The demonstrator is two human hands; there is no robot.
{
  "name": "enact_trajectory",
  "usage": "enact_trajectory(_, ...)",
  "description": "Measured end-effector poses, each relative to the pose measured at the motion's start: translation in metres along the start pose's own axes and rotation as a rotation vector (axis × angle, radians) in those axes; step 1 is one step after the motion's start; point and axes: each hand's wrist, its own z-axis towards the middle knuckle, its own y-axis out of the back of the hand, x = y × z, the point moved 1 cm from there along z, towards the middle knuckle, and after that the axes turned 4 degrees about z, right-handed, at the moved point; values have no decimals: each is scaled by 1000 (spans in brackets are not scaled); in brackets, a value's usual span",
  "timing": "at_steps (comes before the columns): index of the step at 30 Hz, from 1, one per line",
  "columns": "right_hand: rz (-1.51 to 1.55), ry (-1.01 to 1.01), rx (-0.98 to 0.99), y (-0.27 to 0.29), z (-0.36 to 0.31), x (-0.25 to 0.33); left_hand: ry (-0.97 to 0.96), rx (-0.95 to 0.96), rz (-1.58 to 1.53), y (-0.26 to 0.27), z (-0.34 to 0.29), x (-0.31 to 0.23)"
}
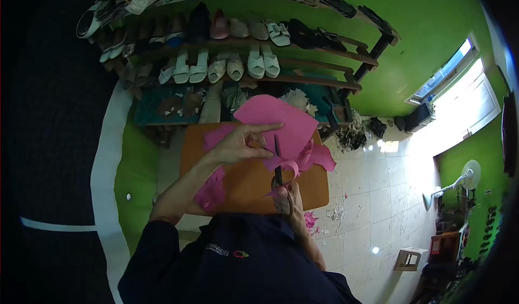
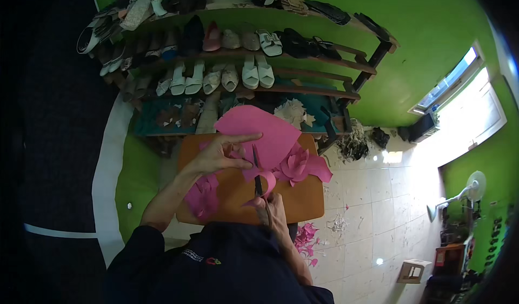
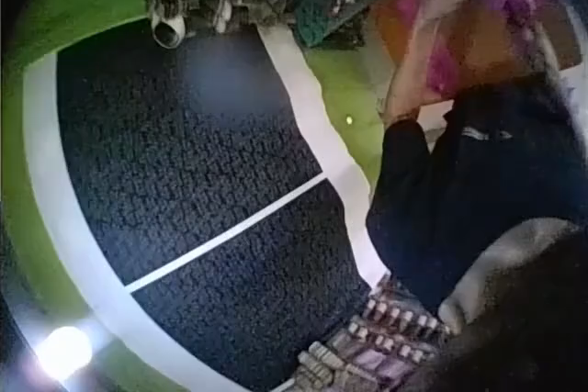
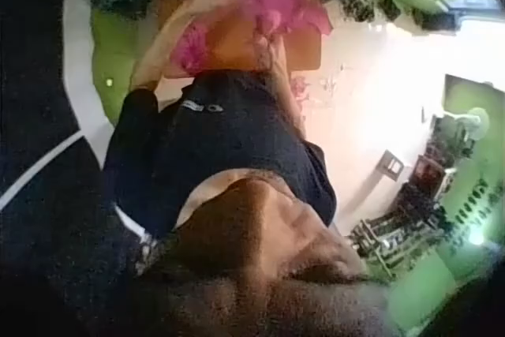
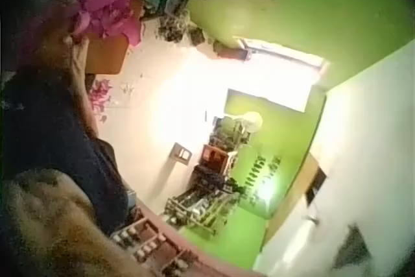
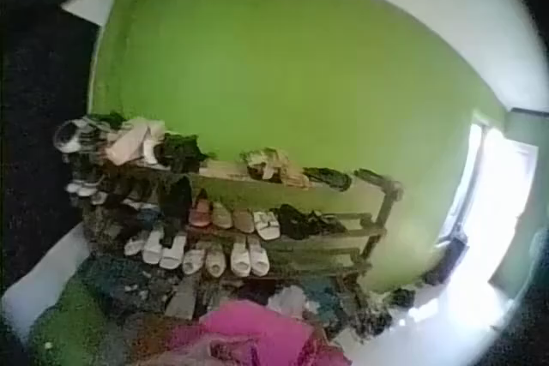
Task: Cutting out specific shapes from pink fabric using a pair of scissors.
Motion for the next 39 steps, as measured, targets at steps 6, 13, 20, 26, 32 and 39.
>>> enact_trajectory(6, -109, 89, -85, -3, 1, -6, -46, -50, 3, 0, -1, 7)
enact_trajectory(13, -64, 28, -18, 6, 4, -18, 77, -68, -179, -3, -2, 2)
enact_trajectory(20, 7, 19, -43, 4, 3, -17, 46, -120, -225, -11, 1, 6)
enact_trajectory(26, 21, 28, -72, 3, 3, -21, 18, -173, -259, -19, -1, 4)
enact_trajectory(32, -38, 68, -109, -3, 1, -19, 22, -210, -281, -23, -4, 0)
enact_trajectory(39, -51, 128, -161, -8, 2, -22, -30, -279, -325, -30, -3, 7)
